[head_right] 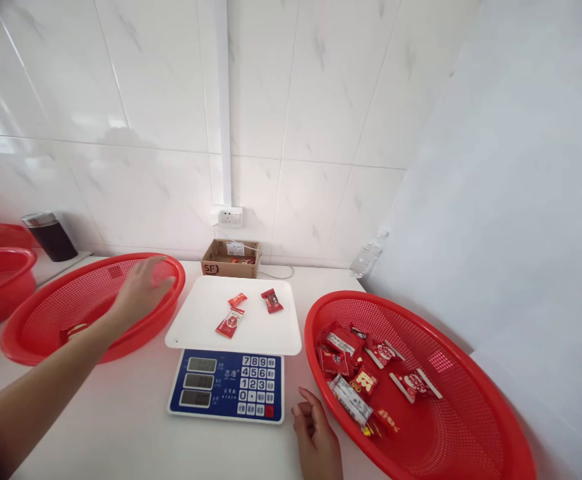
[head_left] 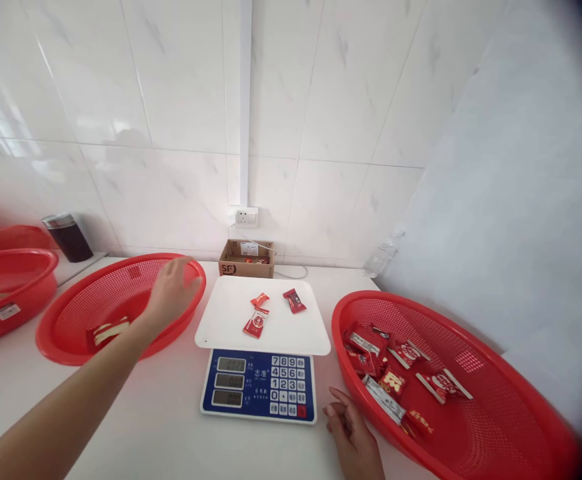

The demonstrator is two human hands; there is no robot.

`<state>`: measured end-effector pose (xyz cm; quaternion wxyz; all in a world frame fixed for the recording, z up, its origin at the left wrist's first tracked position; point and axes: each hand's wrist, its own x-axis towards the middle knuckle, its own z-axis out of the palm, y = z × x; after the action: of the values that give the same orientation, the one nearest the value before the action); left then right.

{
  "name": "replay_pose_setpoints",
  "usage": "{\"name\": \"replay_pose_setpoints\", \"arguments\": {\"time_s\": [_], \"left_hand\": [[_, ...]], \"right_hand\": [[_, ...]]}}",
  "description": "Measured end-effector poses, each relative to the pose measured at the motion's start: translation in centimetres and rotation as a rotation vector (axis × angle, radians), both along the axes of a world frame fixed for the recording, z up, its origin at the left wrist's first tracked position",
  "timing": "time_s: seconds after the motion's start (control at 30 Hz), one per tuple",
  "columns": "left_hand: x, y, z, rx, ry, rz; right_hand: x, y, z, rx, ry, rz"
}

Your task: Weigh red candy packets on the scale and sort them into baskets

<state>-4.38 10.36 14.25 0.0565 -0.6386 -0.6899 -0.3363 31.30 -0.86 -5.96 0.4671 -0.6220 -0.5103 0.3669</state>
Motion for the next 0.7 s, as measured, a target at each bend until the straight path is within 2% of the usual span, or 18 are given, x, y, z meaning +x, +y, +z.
{"name": "replay_pose_setpoints", "arguments": {"time_s": [0.1, 0.13, 0.2, 0.27, 0.33, 0.43, 0.57, 0.7], "left_hand": [[3.7, 0.4, -1.8, -0.171, 0.118, -0.277], [5.5, 0.5, -2.5, -0.262, 0.155, -0.320], [9.0, 0.9, -3.4, -0.429, 0.237, -0.315], [11.8, 1.6, -4.1, -0.483, 0.270, -0.277], [13.5, 2.4, -4.4, -0.493, 0.270, -0.246], [14.5, 3.6, -4.5, -0.521, 0.265, -0.240], [14.9, 4.5, -4.1, -0.527, 0.249, -0.275], [15.2, 5.2, -3.9, -0.555, 0.217, -0.251]], "right_hand": [[0.0, 0.1, -0.3, 0.034, -0.001, -0.021], [0.0, 0.1, -0.3, 0.036, 0.002, -0.024], [0.0, 0.1, -0.1, 0.033, 0.015, -0.027], [0.1, 0.0, 0.2, 0.021, 0.035, -0.027], [0.0, -0.1, 0.7, 0.010, 0.049, -0.028], [-0.1, -0.2, 1.2, 0.014, 0.040, -0.026], [-0.3, -0.1, 1.4, 0.033, 0.033, -0.030], [-0.1, -0.1, 1.3, 0.039, 0.038, -0.026]]}}
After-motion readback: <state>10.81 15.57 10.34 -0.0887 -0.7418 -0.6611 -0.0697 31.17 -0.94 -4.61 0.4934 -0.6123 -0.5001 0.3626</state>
